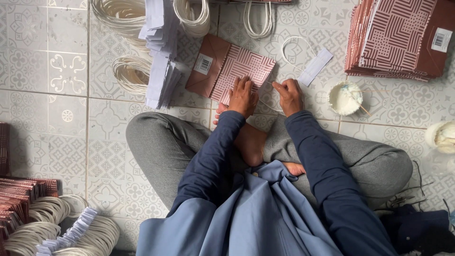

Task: The person sits on the floor and assembles patterned paper gift bags by attaching white rope handles. They apply glue to small white paper tabs, press the tabs onto the bag, and then insert the rope handles through the tabs to secure them.

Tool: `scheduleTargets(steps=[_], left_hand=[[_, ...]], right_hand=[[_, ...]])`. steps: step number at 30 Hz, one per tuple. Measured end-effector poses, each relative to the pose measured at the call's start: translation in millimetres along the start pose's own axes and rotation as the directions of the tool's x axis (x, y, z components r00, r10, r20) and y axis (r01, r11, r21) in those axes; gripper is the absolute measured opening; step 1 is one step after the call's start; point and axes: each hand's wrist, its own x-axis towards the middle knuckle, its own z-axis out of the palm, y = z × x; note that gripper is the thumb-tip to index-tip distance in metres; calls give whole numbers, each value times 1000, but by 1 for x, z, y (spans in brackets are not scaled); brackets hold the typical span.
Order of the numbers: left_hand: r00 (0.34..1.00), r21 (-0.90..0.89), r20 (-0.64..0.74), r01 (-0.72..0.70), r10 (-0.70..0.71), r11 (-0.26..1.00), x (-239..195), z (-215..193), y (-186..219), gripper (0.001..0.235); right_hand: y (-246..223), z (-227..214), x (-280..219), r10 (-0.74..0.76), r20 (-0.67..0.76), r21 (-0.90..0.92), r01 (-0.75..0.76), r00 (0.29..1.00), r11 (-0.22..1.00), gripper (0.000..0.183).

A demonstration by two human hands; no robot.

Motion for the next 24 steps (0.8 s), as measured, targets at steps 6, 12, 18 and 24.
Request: scheduleTargets(steps=[6,12,18,24], left_hand=[[1000,-13,10,-18,18,1000,-2,1,-3,32],[999,0,-14,-42,42,999,0,7,-8,32],[999,-9,-1,-33,33,999,3,14,-14,31],[1000,76,20,11,-13,997,-1,6,-5,35]], right_hand=[[-1,0,0,19,-28,23,-18,999,1000,29],[-15,-12,10,44,-51,154,-36,998,987,28],[-9,-7,5,36,-65,137,-27,997,990,29],[-7,-3,1,79,-38,192,-70,996,979,26]])
